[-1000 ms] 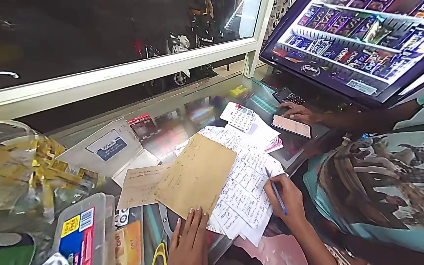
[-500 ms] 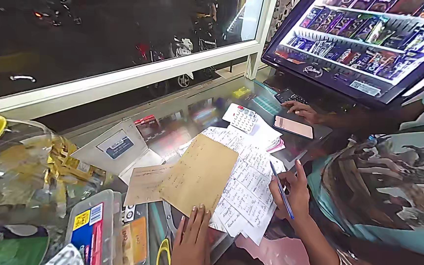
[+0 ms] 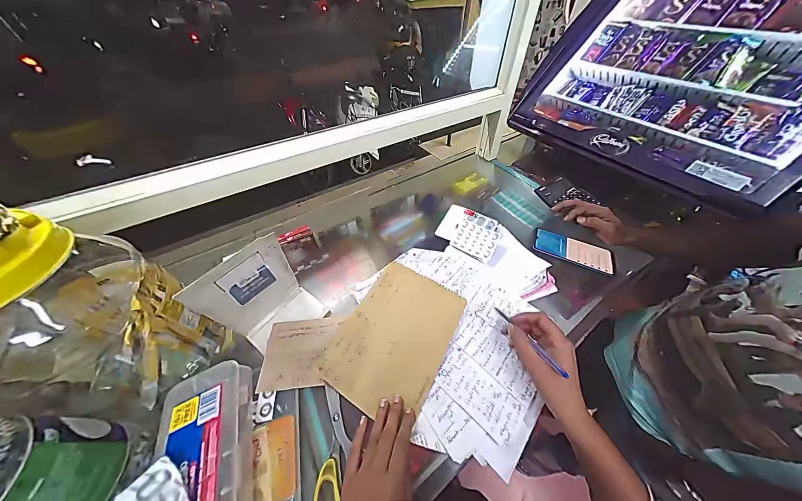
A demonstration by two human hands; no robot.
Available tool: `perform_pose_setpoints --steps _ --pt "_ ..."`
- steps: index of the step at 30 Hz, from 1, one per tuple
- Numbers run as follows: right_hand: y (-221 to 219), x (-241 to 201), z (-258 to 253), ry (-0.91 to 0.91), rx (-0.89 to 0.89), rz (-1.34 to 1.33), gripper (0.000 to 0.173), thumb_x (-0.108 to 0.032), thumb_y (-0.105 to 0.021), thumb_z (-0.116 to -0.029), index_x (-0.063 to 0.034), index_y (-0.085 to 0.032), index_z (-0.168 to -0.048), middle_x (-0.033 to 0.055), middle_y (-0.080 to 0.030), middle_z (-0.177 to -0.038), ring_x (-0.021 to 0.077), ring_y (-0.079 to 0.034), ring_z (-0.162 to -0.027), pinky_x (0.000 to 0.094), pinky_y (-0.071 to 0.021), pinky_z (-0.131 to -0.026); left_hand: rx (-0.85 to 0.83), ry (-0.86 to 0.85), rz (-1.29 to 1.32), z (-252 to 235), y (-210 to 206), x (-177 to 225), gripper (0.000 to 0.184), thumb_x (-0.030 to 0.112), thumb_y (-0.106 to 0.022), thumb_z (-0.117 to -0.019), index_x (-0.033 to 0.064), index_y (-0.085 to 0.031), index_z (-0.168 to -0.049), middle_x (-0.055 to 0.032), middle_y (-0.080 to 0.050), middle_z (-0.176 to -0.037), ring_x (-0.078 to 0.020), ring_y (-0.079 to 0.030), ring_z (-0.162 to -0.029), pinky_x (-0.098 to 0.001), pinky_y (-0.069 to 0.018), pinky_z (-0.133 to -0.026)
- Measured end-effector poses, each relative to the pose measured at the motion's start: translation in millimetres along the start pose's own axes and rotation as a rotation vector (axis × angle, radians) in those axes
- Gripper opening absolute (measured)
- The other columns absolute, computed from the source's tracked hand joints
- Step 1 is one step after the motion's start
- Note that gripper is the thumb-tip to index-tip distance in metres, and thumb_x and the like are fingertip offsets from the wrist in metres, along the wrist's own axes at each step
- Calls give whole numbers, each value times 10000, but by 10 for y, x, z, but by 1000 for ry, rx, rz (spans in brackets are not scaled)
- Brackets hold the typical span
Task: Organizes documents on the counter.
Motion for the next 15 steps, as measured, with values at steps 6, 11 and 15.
perform_pose_setpoints --steps 6,11,15 --pt "30 49 -234 -34 -49 143 77 -142 -596 -841 -81 -614 -797 -93 -547 -621 -35 -518 -547 161 -423 -527 12 -9 -7 2 -13 3 380 -10 -549 -933 22 -698 -1281 -183 -652 -1366 -400 -601 -1296 -610 -424 -1097" --pt "-80 39 15 -293 -141 -159 125 -32 -516 -935 -101 -563 -842 -64 -642 -606 2 -552 -449 147 -425 -412 36 -8 -50 24 -15 -10 403 -5 -547 -915 52 -707 -1281 -141 -662 -1366 -362 -610 -1296 -583 -436 -1096" --pt "-50 -149 -263 -174 -106 -81 274 -83 -512 -992 33 -639 -1206 32 -742 -926 90 -714 -721 251 -600 -596 37 -8 -29 -6 -15 10 415 -33 -568 -893 25 -701 -1283 -167 -660 -1360 -380 -614 -1286 -599 -436 -1090"
Point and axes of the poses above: each hand's wrist, its own z-axis away from the middle knuckle, its own y-axis out of the back of the hand, x = y × z, the point moved 6 cm from there along -z, towards the middle knuckle
